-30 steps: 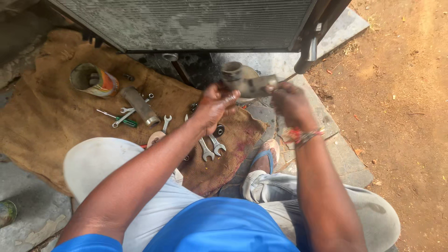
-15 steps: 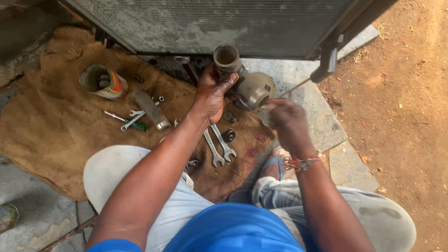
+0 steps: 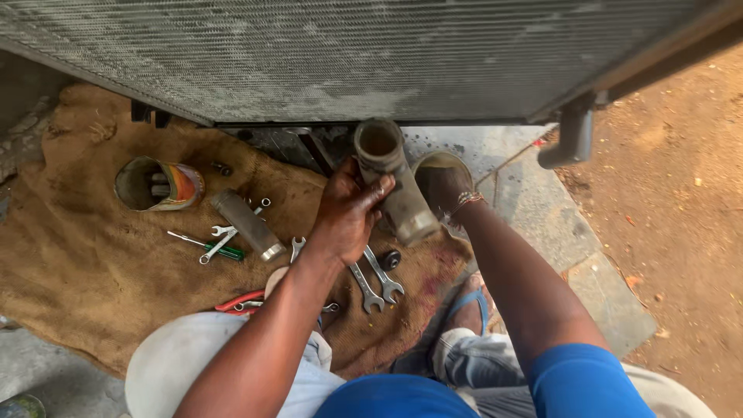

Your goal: The person disassembles a cylindrical mechanical component using wrenches, cleans the parts in a container of liquid, and reassembles them. The task involves removing a bolt, separating the housing, cleaning internal parts, and putting the assembly back together.

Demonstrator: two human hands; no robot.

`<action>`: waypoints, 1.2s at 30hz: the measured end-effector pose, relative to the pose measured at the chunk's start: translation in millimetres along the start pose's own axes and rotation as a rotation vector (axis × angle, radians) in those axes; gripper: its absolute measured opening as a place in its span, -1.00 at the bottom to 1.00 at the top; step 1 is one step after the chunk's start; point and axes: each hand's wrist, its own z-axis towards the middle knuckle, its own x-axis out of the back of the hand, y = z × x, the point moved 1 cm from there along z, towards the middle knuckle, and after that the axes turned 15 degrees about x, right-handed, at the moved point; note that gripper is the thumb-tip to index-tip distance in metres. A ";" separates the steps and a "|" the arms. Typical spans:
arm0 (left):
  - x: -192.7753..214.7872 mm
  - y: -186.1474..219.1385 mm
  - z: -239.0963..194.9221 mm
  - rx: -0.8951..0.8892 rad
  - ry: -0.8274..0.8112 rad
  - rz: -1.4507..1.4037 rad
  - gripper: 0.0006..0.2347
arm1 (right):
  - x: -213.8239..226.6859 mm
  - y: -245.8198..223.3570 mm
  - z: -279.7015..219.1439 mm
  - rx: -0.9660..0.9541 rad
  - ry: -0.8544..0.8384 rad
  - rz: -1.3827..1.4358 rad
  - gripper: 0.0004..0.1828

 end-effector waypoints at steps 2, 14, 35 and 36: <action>4.4 2.7 -2.8 0.033 0.027 -0.011 -0.66 | -25.8 7.4 6.3 -0.005 -0.131 -0.024 -0.72; 0.4 -22.2 25.3 -0.109 0.043 0.300 -0.51 | 86.3 -19.8 -28.4 -0.064 0.105 0.719 -0.64; -43.4 -43.9 47.1 -0.020 0.214 0.629 -0.52 | 313.2 -168.3 -55.5 -0.216 0.431 0.327 -0.75; -44.0 -42.9 46.5 -0.015 0.206 0.623 -0.52 | 313.5 -168.8 -56.6 -0.220 0.438 0.275 -0.77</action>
